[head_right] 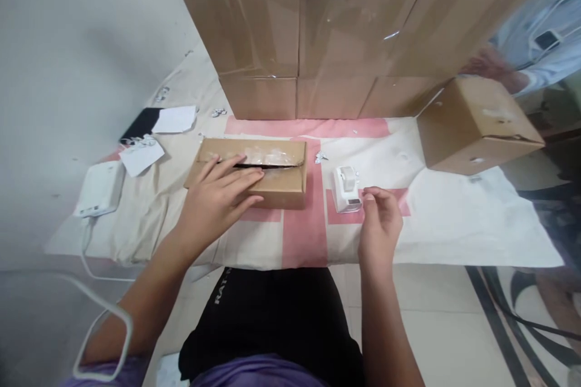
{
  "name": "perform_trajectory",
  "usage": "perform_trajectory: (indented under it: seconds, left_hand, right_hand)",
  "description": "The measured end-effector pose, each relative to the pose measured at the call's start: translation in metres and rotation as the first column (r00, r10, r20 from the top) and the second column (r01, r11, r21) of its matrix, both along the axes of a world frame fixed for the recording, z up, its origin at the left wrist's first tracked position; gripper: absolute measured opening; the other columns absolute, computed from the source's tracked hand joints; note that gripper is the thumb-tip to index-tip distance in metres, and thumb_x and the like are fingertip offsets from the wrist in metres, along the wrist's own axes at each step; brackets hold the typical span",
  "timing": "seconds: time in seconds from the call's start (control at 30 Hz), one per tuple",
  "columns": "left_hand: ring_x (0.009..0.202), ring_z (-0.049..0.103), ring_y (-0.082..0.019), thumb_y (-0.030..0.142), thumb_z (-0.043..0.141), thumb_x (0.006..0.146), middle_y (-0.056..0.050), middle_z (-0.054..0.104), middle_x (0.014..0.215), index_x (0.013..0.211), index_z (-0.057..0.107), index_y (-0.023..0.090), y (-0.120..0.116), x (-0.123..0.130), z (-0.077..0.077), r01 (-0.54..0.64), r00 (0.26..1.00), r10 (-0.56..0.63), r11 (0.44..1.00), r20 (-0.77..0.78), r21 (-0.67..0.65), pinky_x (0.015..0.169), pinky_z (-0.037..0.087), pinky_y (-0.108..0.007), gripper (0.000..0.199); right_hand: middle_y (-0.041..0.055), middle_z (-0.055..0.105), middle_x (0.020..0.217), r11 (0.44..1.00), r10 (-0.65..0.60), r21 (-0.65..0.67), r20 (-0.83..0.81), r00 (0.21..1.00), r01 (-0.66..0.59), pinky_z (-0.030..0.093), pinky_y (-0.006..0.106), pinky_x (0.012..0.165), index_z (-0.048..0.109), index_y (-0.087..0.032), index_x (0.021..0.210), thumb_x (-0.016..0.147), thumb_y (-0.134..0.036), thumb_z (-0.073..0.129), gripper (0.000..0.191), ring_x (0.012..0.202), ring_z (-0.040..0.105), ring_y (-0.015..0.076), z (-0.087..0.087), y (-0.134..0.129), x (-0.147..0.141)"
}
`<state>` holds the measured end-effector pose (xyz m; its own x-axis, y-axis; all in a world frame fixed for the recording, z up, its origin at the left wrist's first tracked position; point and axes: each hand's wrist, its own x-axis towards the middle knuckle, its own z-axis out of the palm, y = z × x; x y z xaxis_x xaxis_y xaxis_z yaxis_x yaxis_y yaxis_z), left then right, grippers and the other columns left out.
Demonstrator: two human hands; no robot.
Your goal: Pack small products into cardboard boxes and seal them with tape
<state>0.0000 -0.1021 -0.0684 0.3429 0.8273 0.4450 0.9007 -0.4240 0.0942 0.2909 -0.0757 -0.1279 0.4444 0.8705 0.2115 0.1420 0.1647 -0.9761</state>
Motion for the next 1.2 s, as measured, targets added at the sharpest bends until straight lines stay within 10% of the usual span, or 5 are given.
perform_trajectory:
  seconds: [0.17, 0.33, 0.5, 0.8, 1.2]
  left_hand:
    - [0.122, 0.065, -0.031, 0.024, 0.070, 0.092, -0.013, 0.074, 0.125, 0.122, 0.069, 0.012, -0.002, 0.036, -0.001, 0.003, 1.000, -0.012, 0.932, 0.024, 0.361, 0.108, 0.048, -0.048, 0.032]
    - [0.112, 0.069, -0.015, 0.024, 0.067, 0.095, 0.001, 0.076, 0.117, 0.103, 0.073, 0.025, 0.006, 0.126, -0.042, 0.438, 0.801, -0.596, 0.654, 0.063, 0.616, 0.100, 0.054, -0.027, 0.010]
    - [0.126, 0.065, -0.022, 0.016, 0.052, 0.100, -0.011, 0.072, 0.128, 0.120, 0.069, 0.013, 0.041, 0.166, -0.072, 0.420, 0.795, -0.546, 0.810, 0.265, 0.409, 0.113, 0.051, -0.037, 0.026]
    - [0.113, 0.069, -0.022, 0.024, 0.053, 0.100, -0.008, 0.070, 0.129, 0.130, 0.060, 0.020, 0.036, 0.075, -0.048, 0.687, 0.725, -0.607, 0.670, 0.326, -0.281, 0.098, 0.058, -0.037, 0.031]
    - [0.159, 0.015, -0.040, 0.038, 0.075, 0.083, -0.019, 0.010, 0.173, 0.161, 0.025, 0.020, 0.105, 0.188, -0.106, 0.509, 0.752, -0.331, 0.841, 0.571, -0.182, 0.127, 0.024, -0.062, 0.094]
  right_hand:
    - [0.0055, 0.073, 0.096, 0.914, 0.139, -0.370, -0.096, 0.986, -0.165, 0.046, 0.029, 0.069, 0.078, -0.021, 0.092, 0.082, -0.049, 0.067, 0.032, 0.079, 0.062, 0.0169, -0.023, 0.022, 0.052]
    - [0.0023, 0.069, 0.081, 0.798, 0.212, -0.540, -0.163, 0.964, -0.267, 0.042, 0.026, 0.057, 0.078, -0.021, 0.087, 0.076, -0.051, 0.071, 0.032, 0.064, 0.054, 0.0135, -0.015, 0.037, 0.058]
    - [0.0038, 0.073, 0.085, 0.770, 0.321, -0.509, -0.214, 0.923, -0.386, 0.050, 0.029, 0.073, 0.077, -0.022, 0.083, 0.075, -0.049, 0.076, 0.028, 0.085, 0.065, 0.0202, 0.000, 0.040, 0.057]
    - [0.0033, 0.073, 0.084, 0.786, 0.236, -0.562, -0.113, 0.965, -0.258, 0.044, 0.030, 0.072, 0.076, -0.021, 0.075, 0.064, -0.041, 0.079, 0.024, 0.081, 0.060, 0.0200, 0.001, 0.043, 0.045]
    - [0.0020, 0.068, 0.081, 0.834, 0.150, -0.497, -0.215, 0.965, -0.241, 0.044, 0.028, 0.066, 0.071, -0.021, 0.071, 0.058, -0.036, 0.081, 0.022, 0.080, 0.060, 0.0178, 0.012, 0.032, 0.030]
